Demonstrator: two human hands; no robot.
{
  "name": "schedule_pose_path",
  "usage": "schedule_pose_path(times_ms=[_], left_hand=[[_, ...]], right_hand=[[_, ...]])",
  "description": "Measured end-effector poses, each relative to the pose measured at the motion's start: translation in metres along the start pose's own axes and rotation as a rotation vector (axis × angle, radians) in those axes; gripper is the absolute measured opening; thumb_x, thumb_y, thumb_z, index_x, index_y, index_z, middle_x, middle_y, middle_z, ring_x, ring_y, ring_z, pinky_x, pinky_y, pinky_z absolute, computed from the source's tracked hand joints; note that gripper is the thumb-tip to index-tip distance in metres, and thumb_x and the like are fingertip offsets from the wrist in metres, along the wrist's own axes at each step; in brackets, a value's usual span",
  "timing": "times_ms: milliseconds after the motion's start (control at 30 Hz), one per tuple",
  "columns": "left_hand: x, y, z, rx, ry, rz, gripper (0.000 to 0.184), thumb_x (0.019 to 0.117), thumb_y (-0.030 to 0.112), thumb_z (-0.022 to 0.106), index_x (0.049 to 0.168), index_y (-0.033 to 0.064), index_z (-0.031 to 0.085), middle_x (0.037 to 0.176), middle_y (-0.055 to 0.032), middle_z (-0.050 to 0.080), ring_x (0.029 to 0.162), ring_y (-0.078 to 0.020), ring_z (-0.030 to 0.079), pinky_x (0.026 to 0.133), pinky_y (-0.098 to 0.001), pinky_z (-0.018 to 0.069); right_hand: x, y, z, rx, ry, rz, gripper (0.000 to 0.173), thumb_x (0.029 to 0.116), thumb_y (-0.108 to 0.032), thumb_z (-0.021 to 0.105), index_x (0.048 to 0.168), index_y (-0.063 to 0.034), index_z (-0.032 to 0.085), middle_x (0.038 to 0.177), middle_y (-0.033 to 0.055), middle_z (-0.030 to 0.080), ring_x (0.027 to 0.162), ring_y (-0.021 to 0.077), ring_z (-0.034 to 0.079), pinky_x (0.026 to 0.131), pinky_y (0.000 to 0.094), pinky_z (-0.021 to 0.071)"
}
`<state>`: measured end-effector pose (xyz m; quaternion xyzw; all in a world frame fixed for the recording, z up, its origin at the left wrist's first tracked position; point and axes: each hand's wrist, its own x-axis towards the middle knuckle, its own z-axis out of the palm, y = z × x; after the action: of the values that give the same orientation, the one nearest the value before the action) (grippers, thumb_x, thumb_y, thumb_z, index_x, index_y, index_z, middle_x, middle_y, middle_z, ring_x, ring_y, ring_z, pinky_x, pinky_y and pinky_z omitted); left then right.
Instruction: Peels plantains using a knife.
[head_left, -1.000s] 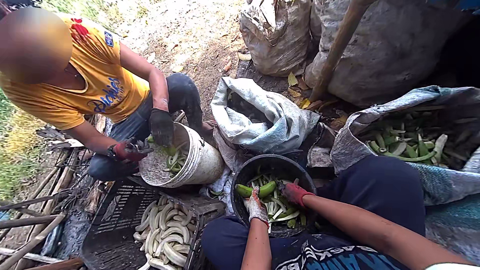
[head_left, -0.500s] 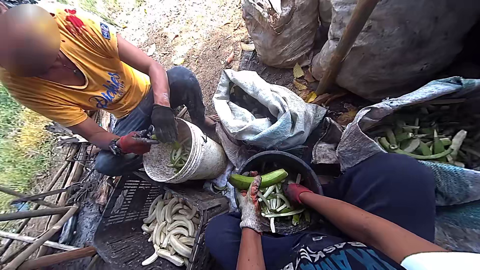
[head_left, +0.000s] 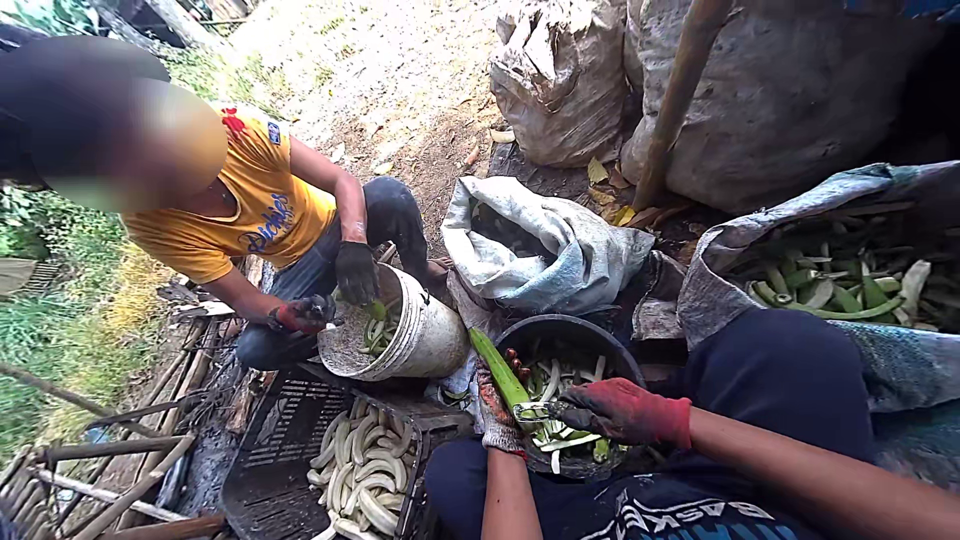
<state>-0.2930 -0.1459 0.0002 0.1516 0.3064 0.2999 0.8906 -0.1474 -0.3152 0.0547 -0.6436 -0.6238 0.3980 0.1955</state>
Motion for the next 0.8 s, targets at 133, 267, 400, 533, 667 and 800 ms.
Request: schedule_pose_path(times_ms=[133,267,400,533,667,800], left_hand=[[-0.009,-0.01,0.009,-0.039,-0.12,-0.066,0.063,0.1069,0.059,0.022,0.119,0.0095,0.059,0.097,-0.0063,0.071,0.081,-0.0166,0.072,0.067,-0.0291,0.0613],[-0.029,-0.013,0.032,0.207,-0.198,0.038,0.06,0.1105,0.049,0.012,0.131,0.005,0.047,0.107,-0.01,0.069,0.096,-0.0203,0.071,0.081,-0.0348,0.0607],[-0.057,-0.005,0.068,0.565,-0.153,0.099,0.05,0.1129,0.028,0.008,0.136,-0.0037,0.039,0.098,-0.0099,0.065,0.085,-0.0111,0.067,0.073,-0.0233,0.0573],[-0.092,-0.011,0.124,0.796,0.095,-0.025,0.041,0.1141,0.023,0.018,0.117,-0.0011,0.052,0.081,-0.0051,0.057,0.064,-0.0084,0.058,0.057,-0.0197,0.0509],[-0.079,-0.017,0.073,0.736,0.189,-0.208,0.051,0.1125,0.04,0.015,0.128,0.0073,0.052,0.091,-0.0099,0.067,0.075,-0.0189,0.068,0.065,-0.0325,0.0587],[-0.042,-0.009,-0.004,0.546,0.164,-0.172,0.05,0.1109,0.043,0.035,0.14,0.0034,0.045,0.109,-0.0196,0.068,0.091,-0.0308,0.072,0.078,-0.0464,0.0617]], right_hand=[[0.015,-0.013,0.006,-0.076,-0.009,0.185,0.038,0.1072,-0.026,0.05,0.132,0.002,0.055,0.114,0.0281,0.066,0.108,0.0458,0.066,0.09,0.0625,0.0501],[0.027,-0.012,-0.001,-0.149,0.039,0.309,0.039,0.1058,-0.025,0.051,0.135,0.0012,0.053,0.122,0.0283,0.065,0.113,0.0465,0.065,0.091,0.0622,0.0504],[0.035,-0.005,0.0,-0.184,0.079,0.304,0.042,0.1029,-0.023,0.057,0.138,0.0012,0.053,0.129,0.029,0.062,0.117,0.0473,0.063,0.092,0.0621,0.0503],[0.06,0.012,-0.021,-0.221,0.191,0.39,0.05,0.0997,-0.015,0.06,0.145,0.0019,0.05,0.139,0.031,0.056,0.126,0.0495,0.058,0.098,0.0641,0.0481],[0.069,0.031,-0.055,-0.196,0.412,0.539,0.039,0.1018,-0.023,0.06,0.133,0.0003,0.059,0.122,0.0282,0.065,0.111,0.0473,0.066,0.086,0.0645,0.0521],[0.048,0.019,-0.057,-0.203,0.322,0.433,0.034,0.1024,-0.026,0.058,0.126,-0.0023,0.061,0.115,0.0243,0.067,0.108,0.0435,0.067,0.086,0.0619,0.0526]])
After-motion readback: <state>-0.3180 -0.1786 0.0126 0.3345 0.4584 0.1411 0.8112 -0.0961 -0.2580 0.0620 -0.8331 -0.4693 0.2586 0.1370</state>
